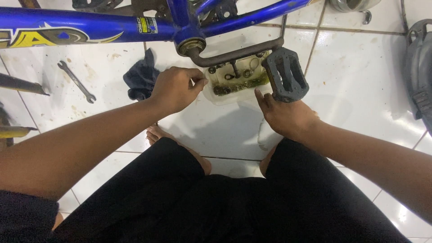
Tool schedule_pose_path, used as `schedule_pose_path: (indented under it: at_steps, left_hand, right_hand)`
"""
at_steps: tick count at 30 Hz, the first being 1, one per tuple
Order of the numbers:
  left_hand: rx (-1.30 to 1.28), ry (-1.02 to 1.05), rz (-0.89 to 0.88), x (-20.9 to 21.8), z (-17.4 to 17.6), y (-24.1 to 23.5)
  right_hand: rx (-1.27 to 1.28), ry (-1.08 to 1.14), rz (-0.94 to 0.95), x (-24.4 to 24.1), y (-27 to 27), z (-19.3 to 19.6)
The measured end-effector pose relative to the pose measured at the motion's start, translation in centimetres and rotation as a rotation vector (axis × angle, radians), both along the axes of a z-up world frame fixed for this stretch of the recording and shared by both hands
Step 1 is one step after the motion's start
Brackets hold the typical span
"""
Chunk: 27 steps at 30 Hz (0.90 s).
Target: The person works on a blue bicycle, initially adjusting the front brake caliper and cable. They then move to the crankset area, wiping the frame with a dark cloth. Finally, they pick up small metal parts from a container of liquid and wipe them with the cloth.
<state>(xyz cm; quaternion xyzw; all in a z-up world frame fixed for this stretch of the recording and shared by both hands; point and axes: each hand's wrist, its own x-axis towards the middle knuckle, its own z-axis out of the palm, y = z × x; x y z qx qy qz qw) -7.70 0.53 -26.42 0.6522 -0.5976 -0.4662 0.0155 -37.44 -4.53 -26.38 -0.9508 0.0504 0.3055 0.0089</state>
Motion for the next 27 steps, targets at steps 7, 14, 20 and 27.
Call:
schedule_pose_path:
  at_steps: [7, 14, 20, 27]
  left_hand:
    - [0.129, -0.007, 0.061, 0.6, -1.7, 0.0]
    - [0.342, 0.06, 0.179, 1.3, -5.6, 0.4]
    - [0.355, 0.056, 0.168, 1.1, -6.9, 0.9]
    - [0.339, 0.037, 0.138, 0.8, -3.5, 0.2]
  right_hand:
    - [0.018, -0.021, -0.025, 0.6, -0.6, 1.8]
    - [-0.077, -0.09, 0.034, 0.5, -0.9, 0.9]
    - [-0.027, -0.077, -0.025, 0.8, -0.4, 1.8]
    - [0.065, 0.002, -0.104, 1.7, -0.4, 4.0]
